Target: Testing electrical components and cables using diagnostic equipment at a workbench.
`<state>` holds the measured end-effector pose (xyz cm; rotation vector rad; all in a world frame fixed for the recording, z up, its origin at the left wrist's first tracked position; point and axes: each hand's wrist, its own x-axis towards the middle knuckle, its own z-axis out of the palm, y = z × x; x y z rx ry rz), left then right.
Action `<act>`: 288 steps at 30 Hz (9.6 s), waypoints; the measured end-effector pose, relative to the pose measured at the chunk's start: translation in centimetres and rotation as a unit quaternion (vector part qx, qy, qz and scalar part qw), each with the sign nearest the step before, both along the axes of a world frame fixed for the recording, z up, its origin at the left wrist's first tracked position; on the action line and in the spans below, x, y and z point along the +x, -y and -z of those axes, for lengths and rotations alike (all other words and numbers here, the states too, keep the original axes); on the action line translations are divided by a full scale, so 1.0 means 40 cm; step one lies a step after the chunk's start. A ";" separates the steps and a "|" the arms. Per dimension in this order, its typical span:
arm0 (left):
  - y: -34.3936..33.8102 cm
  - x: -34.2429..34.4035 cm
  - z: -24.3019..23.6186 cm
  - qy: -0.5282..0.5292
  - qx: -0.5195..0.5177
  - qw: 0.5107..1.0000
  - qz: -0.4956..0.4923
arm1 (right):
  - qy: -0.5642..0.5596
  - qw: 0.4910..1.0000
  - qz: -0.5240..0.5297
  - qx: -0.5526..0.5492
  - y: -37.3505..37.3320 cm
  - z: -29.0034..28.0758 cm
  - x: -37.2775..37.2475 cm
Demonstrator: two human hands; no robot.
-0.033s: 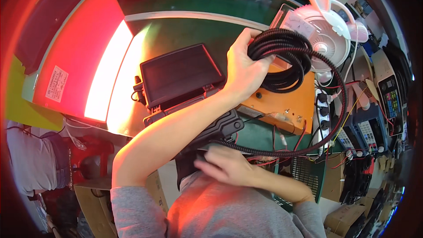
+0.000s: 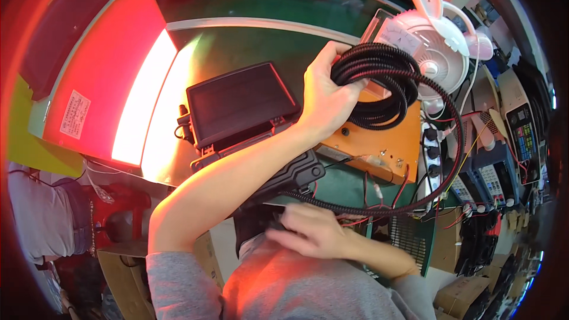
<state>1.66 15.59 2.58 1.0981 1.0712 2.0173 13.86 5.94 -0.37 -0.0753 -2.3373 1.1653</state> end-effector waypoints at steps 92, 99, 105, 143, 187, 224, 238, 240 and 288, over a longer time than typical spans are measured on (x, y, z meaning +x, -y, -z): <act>-0.021 0.057 0.000 -0.106 -0.046 0.978 0.174 | 0.176 0.915 0.344 0.119 -0.238 -0.027 0.262; -0.020 0.059 -0.012 -0.029 0.008 0.992 0.121 | 0.100 0.909 0.363 0.180 -0.237 -0.020 0.235; -0.027 -0.031 -0.146 -0.067 0.087 0.994 0.022 | 0.144 0.889 0.375 0.219 -0.232 -0.007 0.238; 0.516 -0.224 0.129 0.256 -0.141 0.943 -0.158 | 0.031 0.944 0.023 0.328 -0.311 -0.111 0.011; 0.546 -0.206 0.148 0.274 -0.179 0.910 -0.255 | 0.038 0.963 0.056 0.262 -0.149 0.008 0.137; 0.277 0.063 0.145 -0.503 -0.120 0.812 -0.271 | 0.211 0.922 0.317 0.074 -0.147 -0.031 0.160; 0.253 0.045 0.144 -0.566 -0.109 0.773 -0.265 | 0.077 0.959 0.253 0.099 -0.176 -0.063 0.128; 0.257 0.045 0.147 -0.594 -0.123 0.746 -0.275 | 0.077 0.952 0.296 -0.005 -0.183 -0.074 0.147; 0.387 -0.016 -0.021 -0.662 -0.182 0.715 0.132 | 0.109 0.947 0.229 0.197 -0.096 -0.026 0.231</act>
